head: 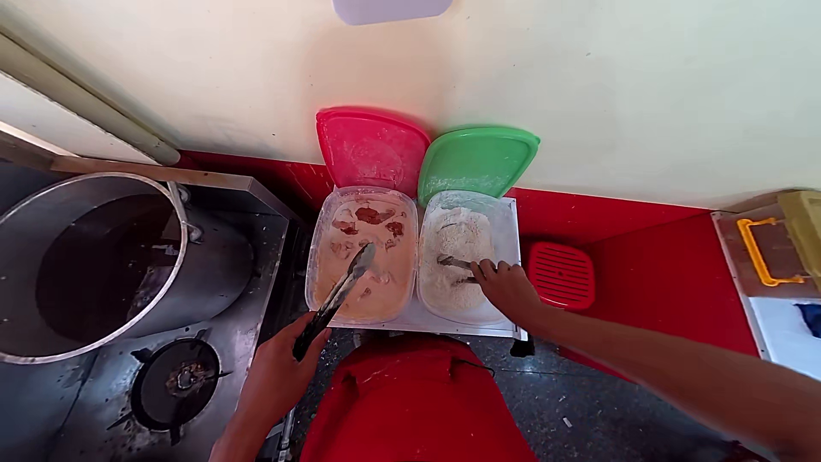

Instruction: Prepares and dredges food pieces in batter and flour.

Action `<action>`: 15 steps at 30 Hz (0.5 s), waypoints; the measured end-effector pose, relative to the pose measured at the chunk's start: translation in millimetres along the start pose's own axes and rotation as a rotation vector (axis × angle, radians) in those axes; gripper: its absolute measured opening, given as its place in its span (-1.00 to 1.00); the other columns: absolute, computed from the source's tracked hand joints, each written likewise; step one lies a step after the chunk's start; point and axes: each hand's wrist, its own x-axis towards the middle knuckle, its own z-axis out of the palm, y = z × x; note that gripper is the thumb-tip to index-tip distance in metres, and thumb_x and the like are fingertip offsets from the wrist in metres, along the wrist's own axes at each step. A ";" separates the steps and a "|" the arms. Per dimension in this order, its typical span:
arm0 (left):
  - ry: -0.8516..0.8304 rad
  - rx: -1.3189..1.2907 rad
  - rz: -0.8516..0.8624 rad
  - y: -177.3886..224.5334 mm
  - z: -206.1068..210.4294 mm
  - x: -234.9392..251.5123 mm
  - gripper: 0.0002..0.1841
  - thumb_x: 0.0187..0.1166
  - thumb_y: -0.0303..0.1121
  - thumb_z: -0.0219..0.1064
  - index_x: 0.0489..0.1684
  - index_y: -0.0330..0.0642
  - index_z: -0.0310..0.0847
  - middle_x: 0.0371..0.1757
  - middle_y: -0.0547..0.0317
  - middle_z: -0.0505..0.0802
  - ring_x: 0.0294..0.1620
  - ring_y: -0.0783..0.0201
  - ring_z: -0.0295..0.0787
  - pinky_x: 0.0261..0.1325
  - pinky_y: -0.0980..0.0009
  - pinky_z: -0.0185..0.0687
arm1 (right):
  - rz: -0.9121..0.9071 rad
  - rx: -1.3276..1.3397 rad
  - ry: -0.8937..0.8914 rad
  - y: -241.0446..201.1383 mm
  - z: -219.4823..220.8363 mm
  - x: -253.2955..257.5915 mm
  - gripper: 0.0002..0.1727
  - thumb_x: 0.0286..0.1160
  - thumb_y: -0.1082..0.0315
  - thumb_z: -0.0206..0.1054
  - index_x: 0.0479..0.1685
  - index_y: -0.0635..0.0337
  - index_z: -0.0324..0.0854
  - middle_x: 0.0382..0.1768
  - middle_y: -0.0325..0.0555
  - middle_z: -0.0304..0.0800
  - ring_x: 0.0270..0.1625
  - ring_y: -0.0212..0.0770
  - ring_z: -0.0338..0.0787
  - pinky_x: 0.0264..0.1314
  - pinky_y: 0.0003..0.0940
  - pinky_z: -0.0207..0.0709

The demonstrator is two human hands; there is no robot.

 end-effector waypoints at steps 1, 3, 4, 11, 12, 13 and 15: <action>0.008 -0.005 0.003 0.1 -0.1 -1.3 -0.44 0.58 0.23 0.19 0.31 0.06 0.75 -0.22 0.27 0.88 -0.33 0.36 0.78 -0.23 0.19 0.74 | -0.053 -0.008 0.039 6.6 2.2 8.3 -0.47 0.55 0.66 0.24 0.55 0.26 0.52 0.16 0.22 0.71 -0.13 0.23 0.79 -0.26 0.08 0.66; 0.025 -0.011 0.000 0.2 1.9 -3.9 -0.43 0.58 0.23 0.19 0.31 0.05 0.75 -0.22 0.27 0.88 -0.34 0.37 0.78 -0.23 0.21 0.74 | -0.142 -0.064 0.064 19.2 4.0 25.5 -0.46 0.56 0.68 0.20 0.56 0.26 0.49 0.14 0.21 0.69 -0.14 0.21 0.78 -0.27 0.04 0.65; 0.033 -0.015 -0.002 0.3 3.7 -4.4 -0.43 0.58 0.23 0.19 0.30 0.05 0.75 -0.23 0.27 0.88 -0.35 0.38 0.77 -0.24 0.22 0.74 | -0.176 -0.097 0.057 24.2 5.7 32.9 -0.46 0.58 0.68 0.17 0.57 0.24 0.46 0.12 0.19 0.67 -0.14 0.18 0.77 -0.28 0.01 0.64; 0.018 -0.045 -0.021 5.8 8.4 -3.6 -0.45 0.57 0.22 0.22 0.32 0.08 0.74 -0.24 0.33 0.87 -0.37 0.43 0.75 -0.27 0.30 0.72 | -0.100 0.125 -0.117 46.3 -12.2 26.9 -0.31 0.62 0.52 0.20 0.79 -0.02 0.28 0.23 0.22 0.66 -0.18 0.23 0.80 -0.27 0.11 0.70; 0.021 -0.048 -0.022 5.9 9.0 -2.2 -0.46 0.56 0.22 0.22 0.30 0.10 0.75 -0.25 0.36 0.87 -0.38 0.46 0.74 -0.28 0.33 0.71 | -0.027 0.206 -0.110 52.3 -19.0 16.6 -0.36 0.66 0.40 0.22 0.77 -0.12 0.33 0.22 0.16 0.68 -0.24 0.19 0.81 -0.29 0.14 0.71; 0.024 -0.051 -0.020 6.0 9.8 -0.4 -0.46 0.56 0.23 0.22 0.28 0.11 0.75 -0.27 0.37 0.86 -0.40 0.47 0.73 -0.29 0.35 0.70 | 0.041 0.281 -0.088 58.5 -24.7 5.2 -0.42 0.71 0.26 0.23 0.74 -0.19 0.37 0.18 0.08 0.71 -0.29 0.13 0.82 -0.31 0.14 0.71; 0.034 -0.054 -0.010 6.2 12.1 3.8 -0.46 0.55 0.24 0.22 0.26 0.12 0.76 -0.31 0.40 0.85 -0.43 0.50 0.70 -0.34 0.37 0.68 | 0.150 0.495 -0.080 70.9 -27.9 -16.9 -0.46 0.76 0.08 0.22 0.72 -0.27 0.40 0.15 -0.05 0.75 -0.20 0.02 0.84 -0.20 0.14 0.74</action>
